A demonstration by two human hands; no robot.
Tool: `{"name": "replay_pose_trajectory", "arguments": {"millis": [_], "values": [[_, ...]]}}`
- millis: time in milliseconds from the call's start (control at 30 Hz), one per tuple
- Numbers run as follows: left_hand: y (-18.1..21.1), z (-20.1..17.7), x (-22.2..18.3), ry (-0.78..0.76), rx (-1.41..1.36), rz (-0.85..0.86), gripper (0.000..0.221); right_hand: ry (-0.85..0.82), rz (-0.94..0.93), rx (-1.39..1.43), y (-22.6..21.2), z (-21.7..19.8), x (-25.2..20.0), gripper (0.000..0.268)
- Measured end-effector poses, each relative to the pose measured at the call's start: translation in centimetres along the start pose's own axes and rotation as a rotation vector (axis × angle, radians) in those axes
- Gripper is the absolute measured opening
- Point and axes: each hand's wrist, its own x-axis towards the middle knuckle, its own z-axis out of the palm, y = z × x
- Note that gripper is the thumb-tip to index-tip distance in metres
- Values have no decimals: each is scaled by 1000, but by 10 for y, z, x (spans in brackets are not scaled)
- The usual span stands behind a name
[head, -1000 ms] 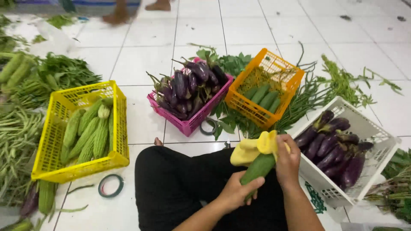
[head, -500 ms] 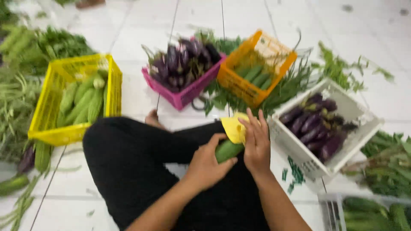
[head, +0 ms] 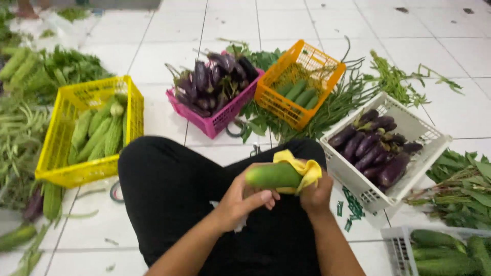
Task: Cleaning and sorting cucumbers by wiping them with a cloth and placing them into crates.
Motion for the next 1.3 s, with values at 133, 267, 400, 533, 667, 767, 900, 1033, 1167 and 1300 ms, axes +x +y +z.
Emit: {"name": "replay_pose_trajectory", "arguments": {"millis": [133, 267, 400, 533, 667, 767, 900, 1033, 1167, 1300], "values": [[-9, 2, 14, 229, 412, 165, 41, 16, 9, 61, -18, 21, -18, 46], [-48, -12, 14, 278, 526, 129, 36, 0, 59, 125, -31, 36, -29, 45], [-20, -9, 4, 259, 538, 69, 45, -16, 98, 192, -32, 41, -21, 45], [-19, -26, -5, 342, 469, 176, 48, -60, 178, 291, -25, 39, -13, 46], [-3, -51, 4, 495, 309, 147, 76, -90, 177, 369, -16, 33, 12, 47], [27, -47, 2, 444, 401, 185, 62, -125, 217, 421, -6, 38, 40, 48], [12, -59, 18, 311, 358, 219, 55, -134, 211, 477, -14, 82, 72, 49], [30, -59, 38, 195, 460, 129, 46, -138, 253, 536, -26, 119, 85, 52], [17, -92, 51, 282, 401, 72, 59, -128, 326, 463, -14, 133, 69, 64], [-3, -94, 56, 222, 523, -248, 55, -87, 256, 253, 33, 122, 79, 51]]}}
